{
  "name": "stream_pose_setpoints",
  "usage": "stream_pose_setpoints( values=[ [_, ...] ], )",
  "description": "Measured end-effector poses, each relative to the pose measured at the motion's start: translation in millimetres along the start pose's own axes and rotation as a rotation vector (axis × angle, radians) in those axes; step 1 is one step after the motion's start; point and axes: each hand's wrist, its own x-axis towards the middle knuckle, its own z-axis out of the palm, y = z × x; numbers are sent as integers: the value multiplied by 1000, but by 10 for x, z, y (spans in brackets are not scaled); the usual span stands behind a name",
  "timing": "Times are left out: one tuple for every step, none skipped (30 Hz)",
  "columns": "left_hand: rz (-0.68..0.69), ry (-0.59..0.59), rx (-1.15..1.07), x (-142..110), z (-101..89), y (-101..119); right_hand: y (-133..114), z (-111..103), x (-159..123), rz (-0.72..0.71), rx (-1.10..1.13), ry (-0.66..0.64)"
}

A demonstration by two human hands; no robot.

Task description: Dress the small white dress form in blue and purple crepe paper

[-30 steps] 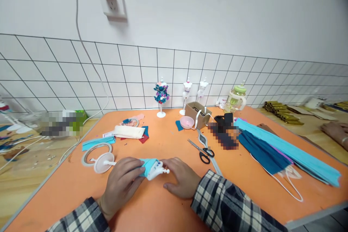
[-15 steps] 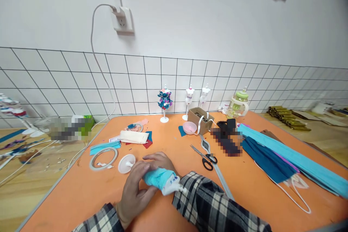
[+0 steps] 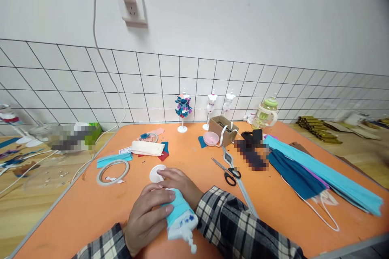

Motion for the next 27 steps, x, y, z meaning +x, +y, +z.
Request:
stream_pose_setpoints(
  values=[
    [-4, 3, -25, -20, -2, -2, -9, -27, -5, 7, -6, 24],
    [-28, 16, -55, -41, 2, -9, -13, -61, -9, 26, -16, 60],
    [-76, 41, -91, -61, 14, -23, -13, -99, -12, 57, -27, 103],
    [-151, 80, -123, -81, 34, -44, -8, -138, -14, 101, -31, 153],
    [-248, 131, -150, -98, 62, -72, -1, -175, -14, 150, -27, 204],
    [-351, 174, -174, -112, 95, -106, 7, -205, -14, 201, -18, 251],
    [-451, 197, -197, -124, 132, -145, 11, -227, -14, 251, -7, 293],
    [-537, 187, -226, -132, 169, -184, 9, -239, -12, 296, 4, 332],
    [-602, 143, -263, -138, 205, -221, -1, -242, -10, 334, 14, 365],
    [-653, 83, -308, -143, 240, -253, -20, -236, -8, 365, 24, 393],
    [-693, 22, -368, -148, 273, -278, -47, -224, -3, 388, 37, 413],
    [-729, -29, -441, -152, 304, -293, -79, -206, 2, 409, 58, 430],
    [-767, -74, -522, -155, 334, -301, -113, -186, 9, 428, 82, 445],
    [-806, -126, -606, -157, 361, -300, -145, -163, 17, 445, 107, 458],
    [-848, -189, -679, -157, 386, -294, -173, -141, 25, 462, 133, 469],
    [-892, -254, -726, -154, 407, -283, -194, -119, 33, 477, 157, 477],
    [-931, -310, -743, -148, 422, -271, -207, -101, 41, 490, 180, 485],
    [-962, -346, -733, -139, 432, -258, -213, -87, 46, 501, 199, 493],
    [-985, -359, -706, -127, 435, -245, -213, -79, 48, 508, 216, 498],
    [-1000, -354, -675, -112, 432, -235, -207, -78, 47, 513, 228, 502],
    [-1008, -339, -645, -96, 424, -226, -197, -85, 42, 505, 235, 503],
    [-1011, -324, -620, -79, 410, -220, -182, -102, 34, 480, 237, 498],
    [-1016, -314, -597, -63, 395, -217, -162, -128, 25, 445, 240, 498],
    [-1030, -299, -569, -49, 377, -215, -139, -163, 18, 408, 245, 508],
    [-1051, -280, -537, -37, 361, -215, -112, -208, 17, 377, 251, 528],
    [-1073, -260, -506, -29, 346, -217, -83, -262, 25, 359, 256, 556],
    [-1095, -241, -476, -24, 335, -219, -56, -325, 46, 360, 264, 592]
  ],
)
